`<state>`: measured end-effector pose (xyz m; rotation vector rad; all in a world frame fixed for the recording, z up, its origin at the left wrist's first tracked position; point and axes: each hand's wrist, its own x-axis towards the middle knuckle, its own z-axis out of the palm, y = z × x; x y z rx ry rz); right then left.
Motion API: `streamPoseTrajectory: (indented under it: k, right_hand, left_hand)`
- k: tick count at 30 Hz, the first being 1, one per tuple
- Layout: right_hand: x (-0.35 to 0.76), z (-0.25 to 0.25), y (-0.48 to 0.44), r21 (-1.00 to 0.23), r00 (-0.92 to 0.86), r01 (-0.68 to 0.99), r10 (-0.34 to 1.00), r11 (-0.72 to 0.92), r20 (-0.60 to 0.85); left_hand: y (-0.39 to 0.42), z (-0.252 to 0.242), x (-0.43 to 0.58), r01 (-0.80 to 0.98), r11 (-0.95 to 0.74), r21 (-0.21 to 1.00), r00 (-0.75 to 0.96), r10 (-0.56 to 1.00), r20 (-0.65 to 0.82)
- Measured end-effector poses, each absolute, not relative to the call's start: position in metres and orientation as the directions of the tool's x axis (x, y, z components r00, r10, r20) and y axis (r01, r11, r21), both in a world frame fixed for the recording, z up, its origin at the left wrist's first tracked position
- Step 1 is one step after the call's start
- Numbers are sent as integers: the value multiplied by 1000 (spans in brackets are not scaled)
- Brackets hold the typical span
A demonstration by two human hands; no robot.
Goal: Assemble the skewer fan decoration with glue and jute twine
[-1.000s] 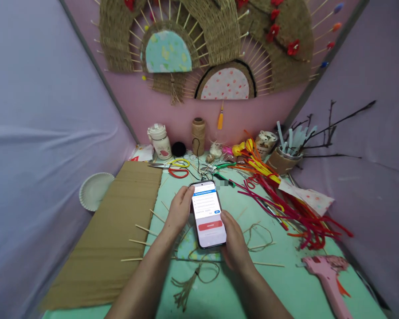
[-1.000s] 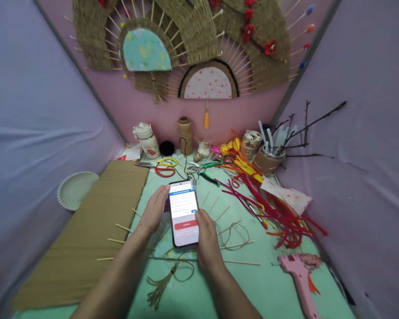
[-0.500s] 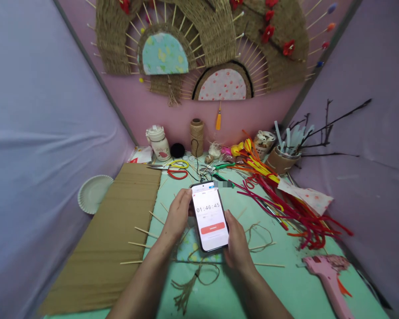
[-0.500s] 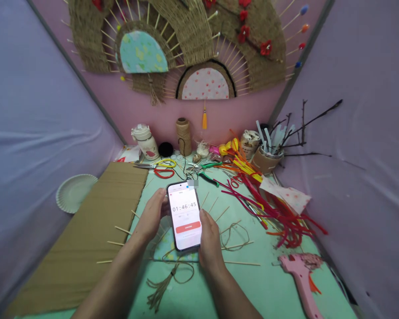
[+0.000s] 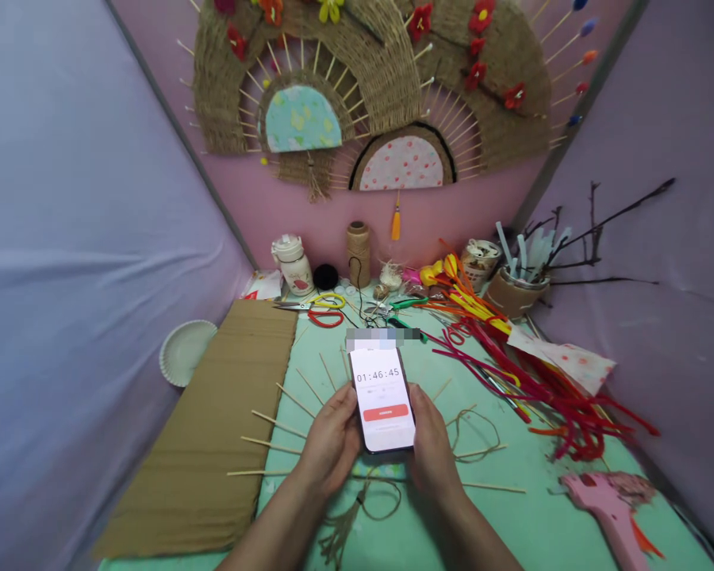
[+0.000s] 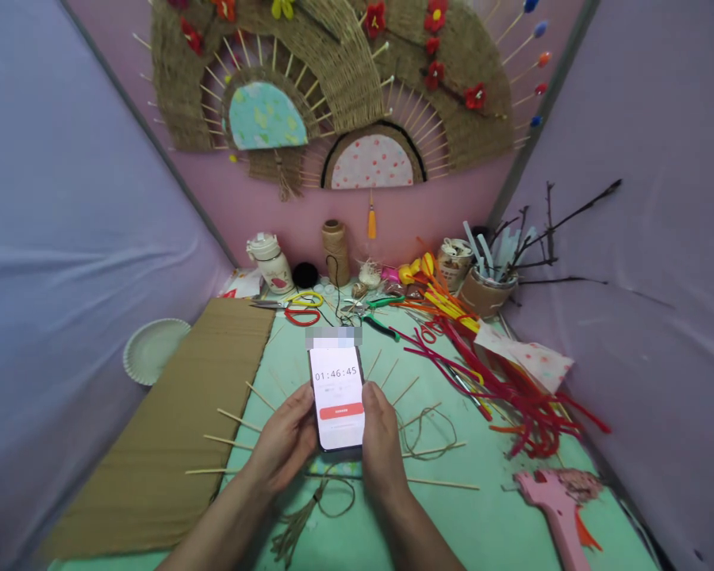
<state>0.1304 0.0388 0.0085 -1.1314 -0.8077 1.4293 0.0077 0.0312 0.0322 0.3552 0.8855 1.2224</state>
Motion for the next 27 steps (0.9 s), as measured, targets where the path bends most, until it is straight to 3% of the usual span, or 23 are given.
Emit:
streamPoseTrajectory:
  k: [5, 8, 12, 16, 27]
  right_hand:
    - [130, 12, 35, -935, -80, -299, 981, -192, -175]
    - [129, 10, 35, -919, -62, -337, 979, -204, -194]
    - [129, 10, 35, -925, -93, -327, 981, -194, -173]
    - [129, 8, 35, -942, -163, -281, 976, -183, -141]
    - [122, 0, 31, -926, -216, -285, 958, -248, -190]
  left_hand:
    - [32, 36, -14, -630, 256, 733, -51, 928, -368]
    - [49, 45, -47, -548, 122, 828, -239, 925, -294]
    - [98, 67, -110, -428, -94, 899, -481, 866, -138]
    - [160, 85, -176, -341, -203, 918, -635, 770, -66]
    - [283, 65, -259, -342, -144, 929, -649, 751, -123]
